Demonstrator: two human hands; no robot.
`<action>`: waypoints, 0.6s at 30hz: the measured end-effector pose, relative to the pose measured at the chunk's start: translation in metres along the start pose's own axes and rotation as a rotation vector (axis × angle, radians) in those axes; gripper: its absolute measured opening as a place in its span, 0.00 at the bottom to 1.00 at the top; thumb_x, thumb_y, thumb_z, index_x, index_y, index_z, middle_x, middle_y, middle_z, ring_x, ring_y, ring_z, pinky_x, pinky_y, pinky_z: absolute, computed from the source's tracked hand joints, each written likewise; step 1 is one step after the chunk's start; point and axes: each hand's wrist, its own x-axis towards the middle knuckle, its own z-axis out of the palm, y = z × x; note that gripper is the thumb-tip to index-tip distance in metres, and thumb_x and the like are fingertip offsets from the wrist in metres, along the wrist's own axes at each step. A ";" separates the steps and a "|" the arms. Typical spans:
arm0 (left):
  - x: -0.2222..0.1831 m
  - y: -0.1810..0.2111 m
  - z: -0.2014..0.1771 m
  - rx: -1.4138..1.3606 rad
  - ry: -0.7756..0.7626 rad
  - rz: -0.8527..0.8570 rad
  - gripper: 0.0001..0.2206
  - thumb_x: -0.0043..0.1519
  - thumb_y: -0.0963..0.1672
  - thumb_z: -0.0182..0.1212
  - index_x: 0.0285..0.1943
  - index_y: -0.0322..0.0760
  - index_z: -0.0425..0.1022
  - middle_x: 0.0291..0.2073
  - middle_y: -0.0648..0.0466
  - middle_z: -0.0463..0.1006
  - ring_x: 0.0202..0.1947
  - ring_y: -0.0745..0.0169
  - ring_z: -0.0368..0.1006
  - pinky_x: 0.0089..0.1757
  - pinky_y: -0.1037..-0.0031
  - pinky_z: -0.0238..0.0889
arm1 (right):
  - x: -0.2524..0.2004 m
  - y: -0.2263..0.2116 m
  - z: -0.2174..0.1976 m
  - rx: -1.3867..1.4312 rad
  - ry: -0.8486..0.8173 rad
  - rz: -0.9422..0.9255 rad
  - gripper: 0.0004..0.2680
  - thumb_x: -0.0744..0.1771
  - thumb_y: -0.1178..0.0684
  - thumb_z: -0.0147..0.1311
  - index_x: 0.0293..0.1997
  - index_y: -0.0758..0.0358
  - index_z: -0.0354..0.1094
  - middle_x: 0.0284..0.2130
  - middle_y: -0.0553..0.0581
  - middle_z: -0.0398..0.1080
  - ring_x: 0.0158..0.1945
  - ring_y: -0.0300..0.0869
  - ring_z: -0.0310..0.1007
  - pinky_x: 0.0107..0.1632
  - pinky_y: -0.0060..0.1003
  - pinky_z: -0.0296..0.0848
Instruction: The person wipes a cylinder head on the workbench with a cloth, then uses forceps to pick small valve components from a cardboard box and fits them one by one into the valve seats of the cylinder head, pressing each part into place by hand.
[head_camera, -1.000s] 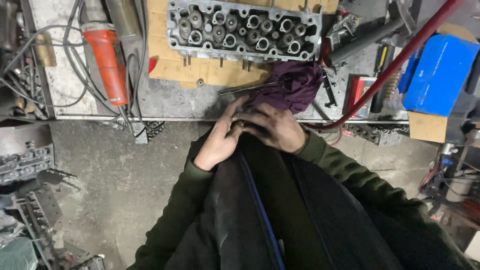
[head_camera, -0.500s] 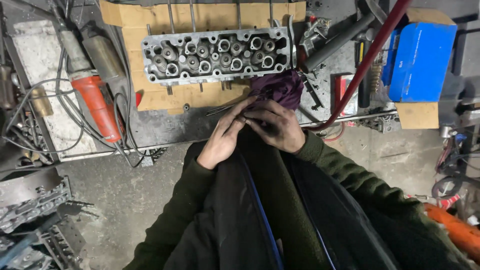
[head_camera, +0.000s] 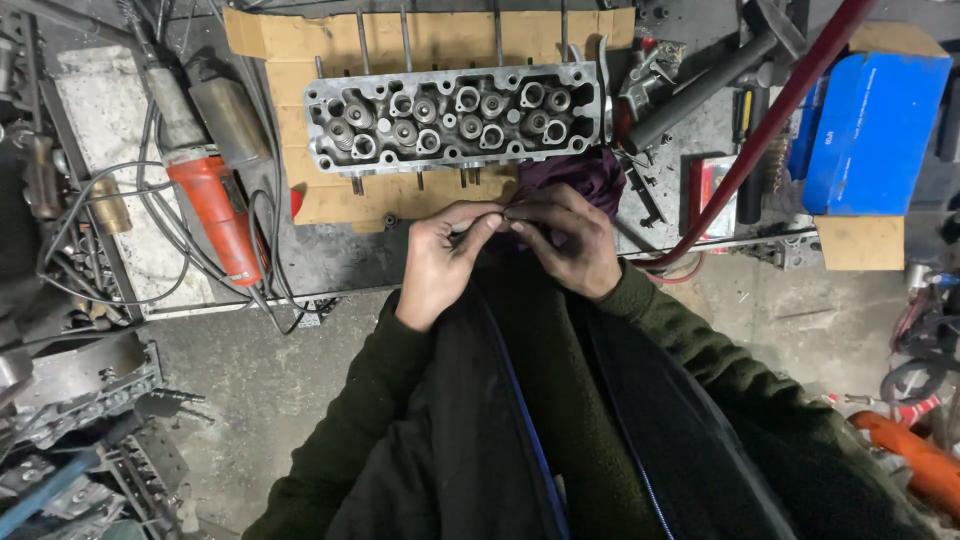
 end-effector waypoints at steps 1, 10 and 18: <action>0.000 0.000 -0.001 -0.002 -0.005 -0.004 0.10 0.67 0.41 0.64 0.53 0.28 0.80 0.43 0.50 0.87 0.43 0.71 0.81 0.47 0.79 0.73 | -0.002 0.000 0.001 -0.001 0.001 0.007 0.08 0.66 0.61 0.65 0.49 0.63 0.76 0.45 0.57 0.75 0.47 0.46 0.78 0.49 0.37 0.76; 0.008 -0.007 -0.010 -0.064 -0.148 0.035 0.10 0.71 0.43 0.58 0.49 0.26 0.76 0.35 0.52 0.79 0.38 0.72 0.70 0.42 0.78 0.66 | 0.005 -0.009 0.004 -0.044 0.011 -0.085 0.10 0.64 0.63 0.68 0.48 0.66 0.74 0.47 0.58 0.74 0.50 0.47 0.78 0.50 0.38 0.78; 0.015 -0.007 -0.016 -0.015 -0.085 0.049 0.07 0.68 0.42 0.60 0.47 0.29 0.78 0.35 0.52 0.82 0.35 0.72 0.74 0.40 0.78 0.68 | 0.015 -0.007 0.013 -0.126 0.042 0.014 0.07 0.64 0.62 0.68 0.44 0.64 0.77 0.41 0.58 0.76 0.44 0.44 0.79 0.45 0.35 0.78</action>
